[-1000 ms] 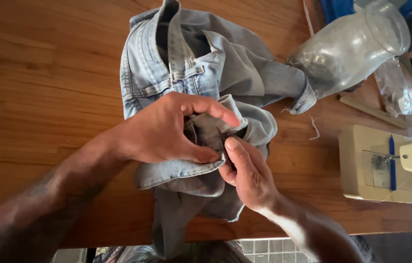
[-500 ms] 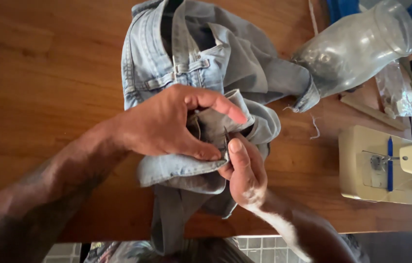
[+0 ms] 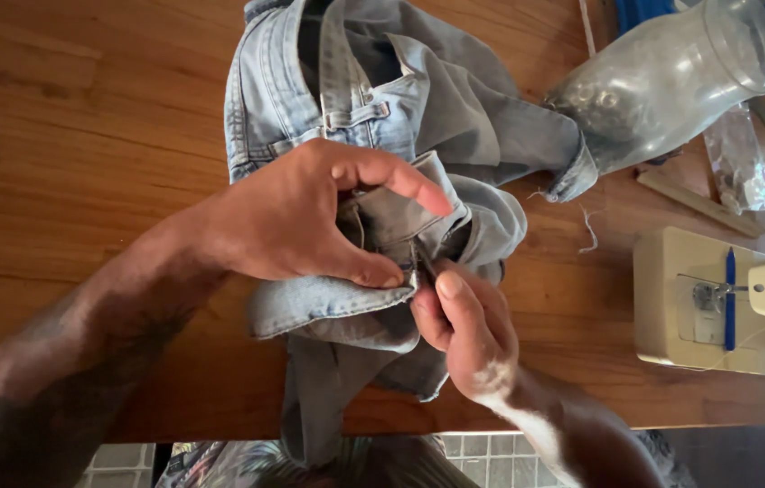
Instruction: Using a seam ripper to remove stitches from a pair of denim jeans
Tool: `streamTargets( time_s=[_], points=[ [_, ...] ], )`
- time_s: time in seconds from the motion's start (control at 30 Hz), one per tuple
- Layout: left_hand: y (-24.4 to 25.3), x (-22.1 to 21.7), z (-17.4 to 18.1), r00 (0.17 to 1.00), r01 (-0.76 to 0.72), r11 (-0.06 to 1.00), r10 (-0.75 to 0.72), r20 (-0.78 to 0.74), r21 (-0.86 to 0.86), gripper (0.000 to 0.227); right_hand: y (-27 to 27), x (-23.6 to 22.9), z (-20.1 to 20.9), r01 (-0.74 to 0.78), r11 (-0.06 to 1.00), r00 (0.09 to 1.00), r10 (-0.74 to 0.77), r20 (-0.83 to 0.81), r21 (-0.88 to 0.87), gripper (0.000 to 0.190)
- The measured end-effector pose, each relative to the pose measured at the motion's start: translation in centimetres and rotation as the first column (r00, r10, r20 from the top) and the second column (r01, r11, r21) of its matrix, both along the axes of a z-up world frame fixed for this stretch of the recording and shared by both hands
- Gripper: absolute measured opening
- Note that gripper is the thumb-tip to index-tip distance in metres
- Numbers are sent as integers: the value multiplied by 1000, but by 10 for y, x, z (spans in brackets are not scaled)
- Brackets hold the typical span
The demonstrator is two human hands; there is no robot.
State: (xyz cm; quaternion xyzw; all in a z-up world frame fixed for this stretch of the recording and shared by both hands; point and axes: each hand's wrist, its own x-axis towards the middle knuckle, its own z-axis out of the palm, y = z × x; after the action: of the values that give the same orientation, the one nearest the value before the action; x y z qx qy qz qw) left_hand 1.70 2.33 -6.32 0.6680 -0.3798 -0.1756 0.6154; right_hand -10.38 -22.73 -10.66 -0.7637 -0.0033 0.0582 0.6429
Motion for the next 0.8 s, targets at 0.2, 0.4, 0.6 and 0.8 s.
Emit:
streamTargets(
  time_s=[0.2, 0.4, 0.6, 0.8],
  points=[
    [-2, -2, 0, 1000, 2, 1000, -2, -10, 25, 61, -4, -2, -5, 53, 999, 997, -53, -54, -13, 48],
    [-3, -2, -2, 999, 14, 1000, -13, 34, -6, 59, -4, 0, 0, -10, 999, 997, 14, -72, 44, 53],
    [-6, -6, -2, 993, -45, 998, 38, 112, 54, 61, -3, 0, -2, -8, 996, 994, 18, -104, 94, 54],
    [-6, -9, 0, 997, -47, 993, 41, 58, 106, 61, 5, -1, 3, -18, 999, 998, 20, -55, 52, 56]
  ],
)
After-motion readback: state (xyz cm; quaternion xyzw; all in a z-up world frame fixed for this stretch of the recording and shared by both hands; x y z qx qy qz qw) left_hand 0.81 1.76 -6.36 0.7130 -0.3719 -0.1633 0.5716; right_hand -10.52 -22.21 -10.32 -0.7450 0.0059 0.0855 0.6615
